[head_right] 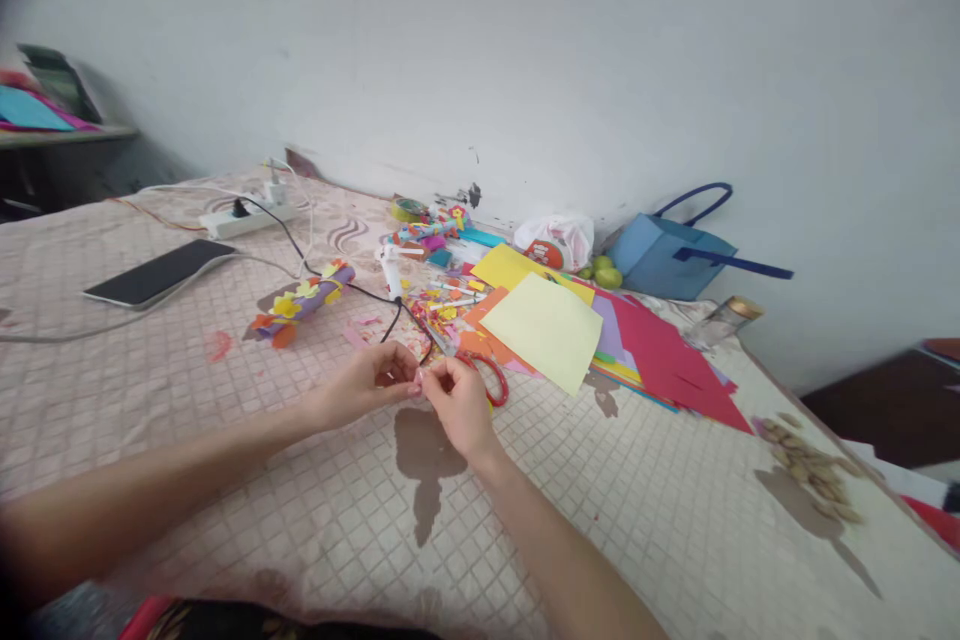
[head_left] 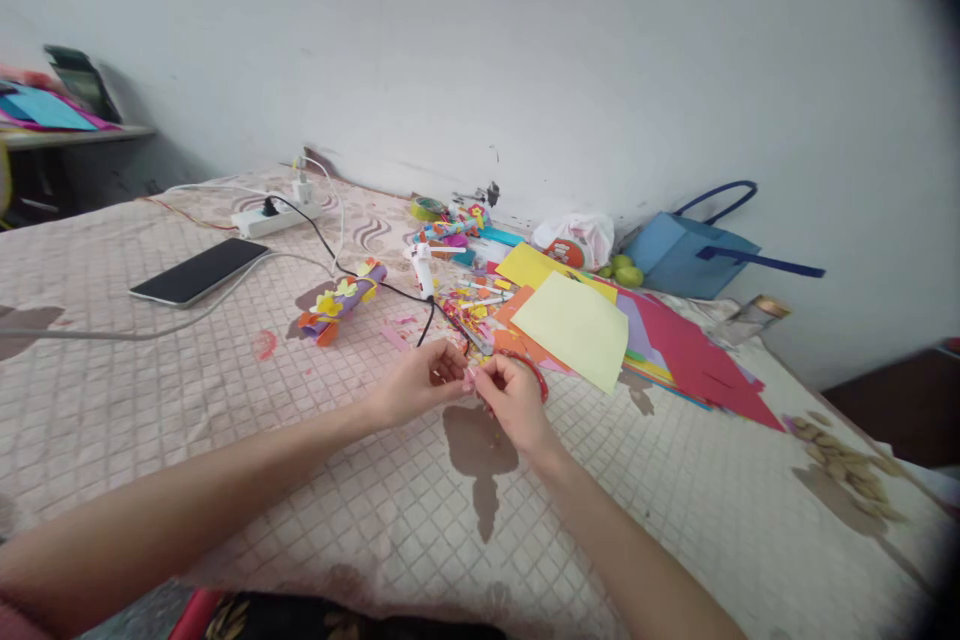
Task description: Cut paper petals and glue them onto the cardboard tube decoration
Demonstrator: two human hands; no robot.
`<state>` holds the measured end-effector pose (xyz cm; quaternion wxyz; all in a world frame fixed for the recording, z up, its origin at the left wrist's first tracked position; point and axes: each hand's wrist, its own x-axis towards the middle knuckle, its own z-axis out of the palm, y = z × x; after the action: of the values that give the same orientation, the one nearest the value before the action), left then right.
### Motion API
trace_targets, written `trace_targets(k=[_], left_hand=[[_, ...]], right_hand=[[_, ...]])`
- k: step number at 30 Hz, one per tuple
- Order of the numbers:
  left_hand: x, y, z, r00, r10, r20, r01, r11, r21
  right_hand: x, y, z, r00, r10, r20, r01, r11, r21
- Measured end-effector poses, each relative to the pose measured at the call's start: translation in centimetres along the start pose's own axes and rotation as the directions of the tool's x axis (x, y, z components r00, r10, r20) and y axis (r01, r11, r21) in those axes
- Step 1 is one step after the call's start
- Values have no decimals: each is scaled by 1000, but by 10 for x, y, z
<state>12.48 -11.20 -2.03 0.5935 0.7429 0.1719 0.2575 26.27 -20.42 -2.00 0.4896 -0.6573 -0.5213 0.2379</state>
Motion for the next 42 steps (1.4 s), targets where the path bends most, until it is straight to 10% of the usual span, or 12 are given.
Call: trace_targets(k=[4, 13, 42], left_hand=[[-3, 1, 4, 1000, 15, 7, -15, 1000, -21], [2, 7, -10, 932, -272, 241, 358, 802, -478], [19, -19, -37, 980, -195, 31, 197, 978, -64]], right_hand=[[1, 0, 1, 1000, 11, 8, -12, 998, 57], [8, 6, -8, 974, 119, 190, -176, 931, 319], [-5, 4, -7, 973, 92, 214, -107, 993, 59]])
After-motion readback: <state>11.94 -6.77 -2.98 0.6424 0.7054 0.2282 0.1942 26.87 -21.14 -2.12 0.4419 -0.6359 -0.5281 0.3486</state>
